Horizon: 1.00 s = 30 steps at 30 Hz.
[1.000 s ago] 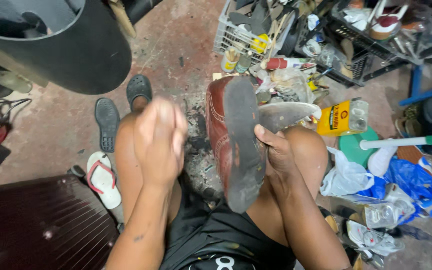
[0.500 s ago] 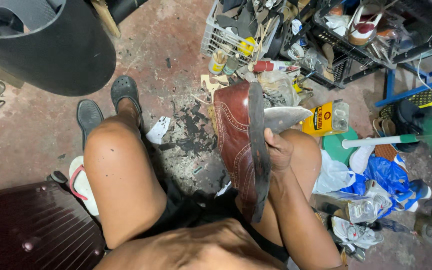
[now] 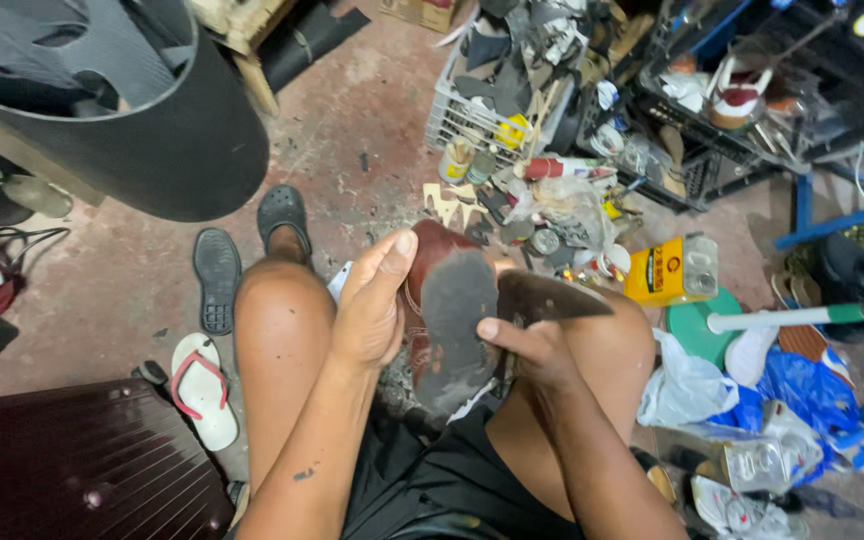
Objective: The person scrapes the sole of a brown leather shoe using a curved metal scraper. They hold the shoe in one hand and repeatedly scrape the sole and heel areas, occasionally rotating the shoe to access different sections.
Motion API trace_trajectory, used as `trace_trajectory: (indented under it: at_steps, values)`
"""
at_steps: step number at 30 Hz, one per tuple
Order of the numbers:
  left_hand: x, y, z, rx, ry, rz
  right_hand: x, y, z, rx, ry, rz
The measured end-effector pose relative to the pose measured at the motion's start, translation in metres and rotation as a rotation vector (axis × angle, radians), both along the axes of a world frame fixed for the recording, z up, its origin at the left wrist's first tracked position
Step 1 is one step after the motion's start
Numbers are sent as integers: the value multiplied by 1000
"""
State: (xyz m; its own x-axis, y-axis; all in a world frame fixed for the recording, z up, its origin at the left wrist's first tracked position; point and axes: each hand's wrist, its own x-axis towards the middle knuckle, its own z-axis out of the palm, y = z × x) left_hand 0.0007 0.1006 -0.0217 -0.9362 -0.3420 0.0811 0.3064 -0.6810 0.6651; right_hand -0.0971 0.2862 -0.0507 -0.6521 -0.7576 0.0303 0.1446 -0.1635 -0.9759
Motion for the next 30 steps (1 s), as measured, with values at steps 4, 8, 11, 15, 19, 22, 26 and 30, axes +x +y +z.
trace_trajectory:
  at_steps: [4, 8, 11, 15, 19, 22, 26, 30]
  values:
    - [9, -11, 12, -210, 107, 164, -4, -17, 14, 85, 326, -144]
    - [18, -18, 23, -565, 143, 328, -15, -21, 21, -3, -35, -219]
    - [23, -24, 25, -687, 128, 387, -16, -19, 20, -29, -145, -190]
    - [26, -27, 20, -766, 155, 414, -13, -17, 12, -78, -188, -65]
    - [25, -23, 3, -510, 32, 390, -10, -19, 4, -102, -193, -67]
    - [20, -23, -9, -218, 4, 354, -9, -22, 3, 38, -206, -123]
    - [14, -28, -15, 189, 96, 223, -11, -21, 5, 101, -67, -153]
    - [16, -29, -15, 273, 83, 157, -12, -20, 7, 171, 16, -124]
